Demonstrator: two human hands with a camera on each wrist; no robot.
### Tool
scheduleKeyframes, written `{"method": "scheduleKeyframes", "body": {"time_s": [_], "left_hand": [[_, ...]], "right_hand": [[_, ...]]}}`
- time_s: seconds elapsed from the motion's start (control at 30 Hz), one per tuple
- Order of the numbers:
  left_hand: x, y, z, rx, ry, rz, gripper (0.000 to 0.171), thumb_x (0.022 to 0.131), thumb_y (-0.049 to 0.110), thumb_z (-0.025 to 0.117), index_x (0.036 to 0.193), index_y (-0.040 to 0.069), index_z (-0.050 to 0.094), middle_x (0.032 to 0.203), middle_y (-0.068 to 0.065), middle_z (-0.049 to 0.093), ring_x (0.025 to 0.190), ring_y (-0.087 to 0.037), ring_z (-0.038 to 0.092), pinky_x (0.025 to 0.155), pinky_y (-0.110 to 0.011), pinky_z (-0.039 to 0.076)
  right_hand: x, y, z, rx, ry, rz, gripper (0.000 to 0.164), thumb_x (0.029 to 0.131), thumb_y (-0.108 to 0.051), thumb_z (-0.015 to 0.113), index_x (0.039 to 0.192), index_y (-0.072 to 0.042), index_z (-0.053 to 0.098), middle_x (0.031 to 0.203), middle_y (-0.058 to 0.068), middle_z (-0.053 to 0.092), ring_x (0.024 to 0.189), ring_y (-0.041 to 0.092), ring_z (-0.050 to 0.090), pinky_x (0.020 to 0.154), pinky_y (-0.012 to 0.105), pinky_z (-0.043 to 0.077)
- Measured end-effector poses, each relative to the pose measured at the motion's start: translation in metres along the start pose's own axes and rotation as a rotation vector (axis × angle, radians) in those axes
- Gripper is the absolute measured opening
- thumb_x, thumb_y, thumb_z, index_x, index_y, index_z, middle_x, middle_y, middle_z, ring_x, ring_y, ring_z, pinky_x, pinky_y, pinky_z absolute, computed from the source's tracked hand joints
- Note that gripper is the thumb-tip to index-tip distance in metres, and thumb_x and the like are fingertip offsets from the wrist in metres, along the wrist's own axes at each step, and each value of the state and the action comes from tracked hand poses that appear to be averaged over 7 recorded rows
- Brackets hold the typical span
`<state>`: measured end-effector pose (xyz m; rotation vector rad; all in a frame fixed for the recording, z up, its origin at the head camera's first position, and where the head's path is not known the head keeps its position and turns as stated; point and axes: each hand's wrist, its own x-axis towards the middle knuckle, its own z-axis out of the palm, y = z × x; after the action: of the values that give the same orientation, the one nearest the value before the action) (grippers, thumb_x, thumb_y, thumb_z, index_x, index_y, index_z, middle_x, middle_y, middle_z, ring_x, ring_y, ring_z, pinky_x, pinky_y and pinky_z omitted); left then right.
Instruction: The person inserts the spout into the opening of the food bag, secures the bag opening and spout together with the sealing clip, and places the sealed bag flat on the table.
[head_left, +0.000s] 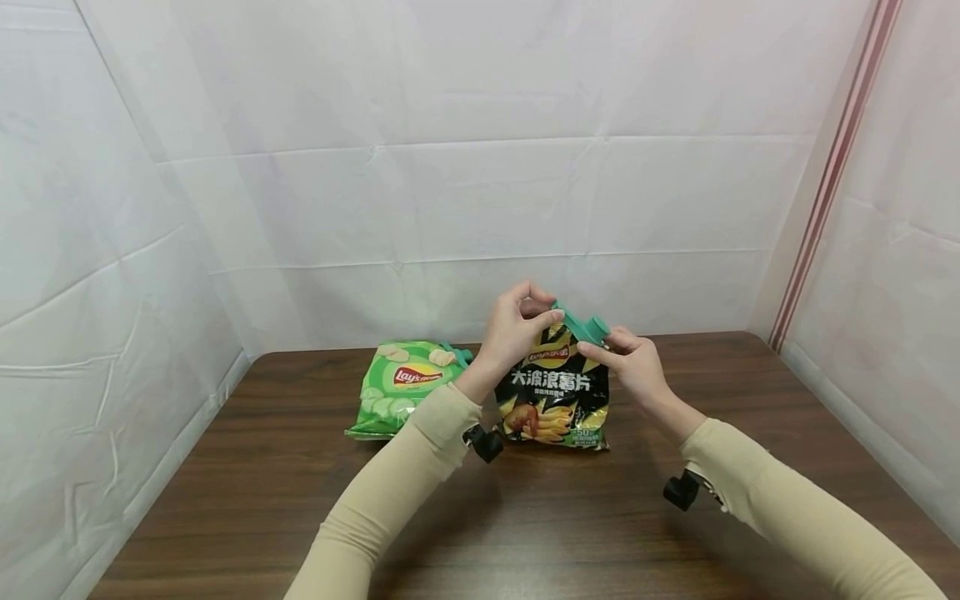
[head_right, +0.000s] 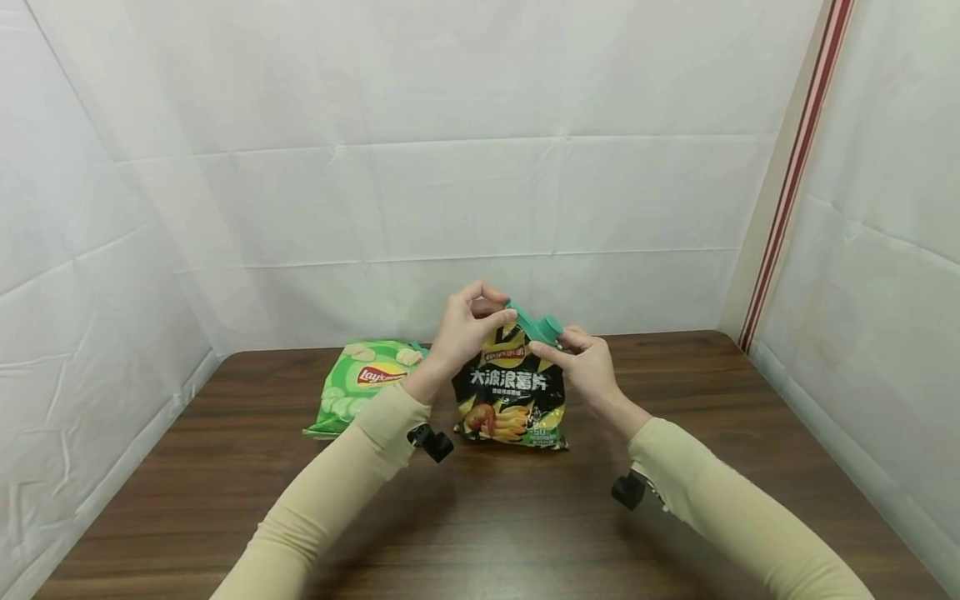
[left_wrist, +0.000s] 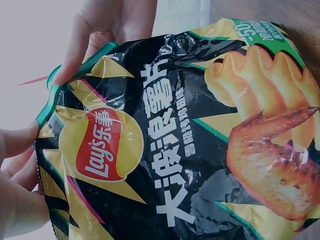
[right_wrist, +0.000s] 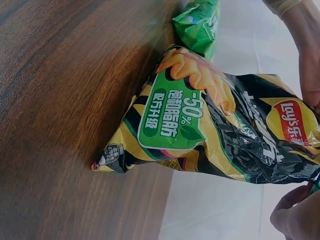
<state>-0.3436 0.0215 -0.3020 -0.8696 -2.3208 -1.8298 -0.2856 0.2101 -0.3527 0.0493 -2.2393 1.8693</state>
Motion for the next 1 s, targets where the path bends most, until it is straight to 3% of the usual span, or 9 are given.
{"method": "scheduleKeyframes", "body": {"time_s": [0.3,0.37,0.6,0.8,1.0], "left_hand": [[0.006,-0.002,-0.004,0.010,-0.005,-0.050,0.015,0.086,0.017,0.071,0.096,0.007,0.067,0.105,-0.011,0.071,0.091,-0.019,0.068,0.075,-0.031,0.054],[0.006,-0.004,-0.005,0.007,-0.004,-0.057,0.016,0.086,0.018,0.071,0.097,0.007,0.067,0.104,-0.010,0.072,0.093,-0.019,0.068,0.077,-0.032,0.054],[0.007,-0.012,-0.011,0.023,-0.007,-0.035,0.020,0.085,0.023,0.072,0.101,0.010,0.069,0.096,-0.009,0.073,0.090,-0.020,0.066,0.076,-0.029,0.052],[0.004,-0.017,-0.018,0.018,0.019,-0.033,0.021,0.084,0.024,0.074,0.100,0.011,0.070,0.091,-0.008,0.072,0.081,-0.019,0.064,0.070,-0.029,0.052],[-0.002,-0.017,-0.023,0.036,0.071,-0.080,0.022,0.079,0.021,0.078,0.098,0.011,0.070,0.091,-0.008,0.072,0.078,-0.019,0.063,0.067,-0.028,0.051]], "right_hand": [[0.005,-0.002,0.001,-0.017,-0.013,0.038,0.052,0.081,-0.035,0.075,0.121,-0.003,0.065,0.094,-0.010,0.060,0.093,0.013,0.046,0.078,0.029,0.040],[0.007,-0.001,0.001,-0.024,-0.026,0.045,0.054,0.082,-0.037,0.074,0.123,-0.005,0.064,0.099,-0.006,0.060,0.096,0.013,0.046,0.080,0.030,0.039],[0.009,0.001,0.002,-0.036,-0.071,0.086,0.055,0.085,-0.038,0.070,0.132,-0.012,0.057,0.131,0.008,0.055,0.088,0.011,0.050,0.066,0.025,0.042],[0.012,0.002,0.001,-0.001,-0.089,0.121,0.058,0.087,-0.037,0.069,0.136,-0.012,0.052,0.144,0.009,0.045,0.111,0.017,0.053,0.079,0.021,0.047],[0.013,0.004,-0.003,0.003,-0.102,0.157,0.065,0.086,-0.039,0.069,0.139,-0.009,0.048,0.148,0.010,0.040,0.130,0.028,0.044,0.098,0.040,0.045]]}}
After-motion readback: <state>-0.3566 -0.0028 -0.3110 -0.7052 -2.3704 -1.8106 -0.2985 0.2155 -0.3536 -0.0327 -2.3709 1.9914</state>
